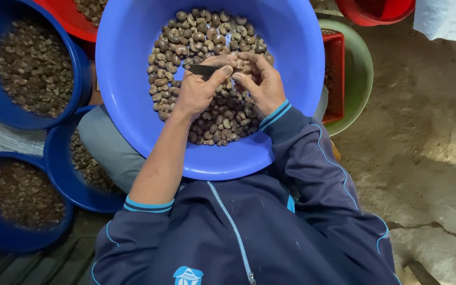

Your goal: Peeling or cracking individual nuts using a small handheld tool over a large bowl.

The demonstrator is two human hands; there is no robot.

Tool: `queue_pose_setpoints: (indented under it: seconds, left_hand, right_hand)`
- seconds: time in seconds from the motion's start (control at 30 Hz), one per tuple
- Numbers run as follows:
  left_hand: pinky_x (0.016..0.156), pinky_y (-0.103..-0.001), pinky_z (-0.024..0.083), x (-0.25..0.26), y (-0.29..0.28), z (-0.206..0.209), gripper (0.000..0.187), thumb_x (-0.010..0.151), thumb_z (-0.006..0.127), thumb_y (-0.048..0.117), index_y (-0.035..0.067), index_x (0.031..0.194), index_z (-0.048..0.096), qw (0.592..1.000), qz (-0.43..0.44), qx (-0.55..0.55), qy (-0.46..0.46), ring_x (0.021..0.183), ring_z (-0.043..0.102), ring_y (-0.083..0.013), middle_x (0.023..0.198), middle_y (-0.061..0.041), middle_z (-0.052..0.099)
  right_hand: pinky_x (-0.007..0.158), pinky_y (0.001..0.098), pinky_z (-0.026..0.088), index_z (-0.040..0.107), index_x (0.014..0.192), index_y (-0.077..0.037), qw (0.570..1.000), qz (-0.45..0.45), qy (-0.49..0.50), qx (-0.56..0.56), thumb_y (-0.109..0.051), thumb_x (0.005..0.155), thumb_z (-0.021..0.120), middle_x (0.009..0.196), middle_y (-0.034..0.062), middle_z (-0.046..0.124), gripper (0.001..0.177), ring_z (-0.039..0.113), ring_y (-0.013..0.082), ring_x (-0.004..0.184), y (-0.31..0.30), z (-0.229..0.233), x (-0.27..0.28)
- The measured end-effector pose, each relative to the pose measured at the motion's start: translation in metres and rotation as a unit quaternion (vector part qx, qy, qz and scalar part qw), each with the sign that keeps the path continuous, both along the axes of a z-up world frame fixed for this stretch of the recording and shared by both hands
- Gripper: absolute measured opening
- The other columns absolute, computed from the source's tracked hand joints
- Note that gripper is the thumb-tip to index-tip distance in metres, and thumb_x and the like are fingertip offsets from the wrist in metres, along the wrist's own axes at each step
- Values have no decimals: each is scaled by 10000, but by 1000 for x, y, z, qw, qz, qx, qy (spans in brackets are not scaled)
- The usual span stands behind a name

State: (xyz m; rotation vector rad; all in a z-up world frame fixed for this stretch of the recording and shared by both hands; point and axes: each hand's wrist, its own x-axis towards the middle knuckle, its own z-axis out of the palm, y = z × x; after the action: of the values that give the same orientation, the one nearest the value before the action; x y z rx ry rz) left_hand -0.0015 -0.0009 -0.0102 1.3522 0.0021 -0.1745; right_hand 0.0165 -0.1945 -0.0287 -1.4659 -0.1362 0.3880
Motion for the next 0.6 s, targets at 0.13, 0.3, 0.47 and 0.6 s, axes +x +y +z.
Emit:
queue_pose_setpoints:
  seconds: [0.13,0.3,0.47,0.6]
  left_hand:
    - [846,-222,591,1,1,-5,227,1005,683,151,39,1197,728,999,20,-30,23,922,678,-103,1108,-43,747]
    - [978,-262,580,1,1,-2,190,1020,661,113,10,1171,716,999,6,-33,-25,1091,676,-162,1247,-72,707]
    - [1072,-322,589,0,3,3,221,993,700,158,26,1169,725,999,-3,-45,0,1222,677,-220,1302,-97,708]
    - [1003,-259,602,0,1,6,235,1006,667,93,-3,1216,708,1000,5,-25,11,1119,716,-170,1237,-92,743]
  right_hand:
    - [769,248,604,515,1390,20,998,-2,-27,-58,-4,988,679,1077,98,681,435,661,130,868,4,5,-3]
    - [753,235,561,519,1401,22,997,-1,-48,-66,-6,1003,664,1069,92,682,424,632,117,842,4,3,-4]
    - [755,248,574,555,1371,51,978,-28,-129,-164,-62,977,732,1003,97,726,446,687,141,852,3,4,-5]
    - [644,246,520,620,1318,5,956,-57,-176,-227,-71,942,773,853,39,689,413,617,111,719,5,10,-8]
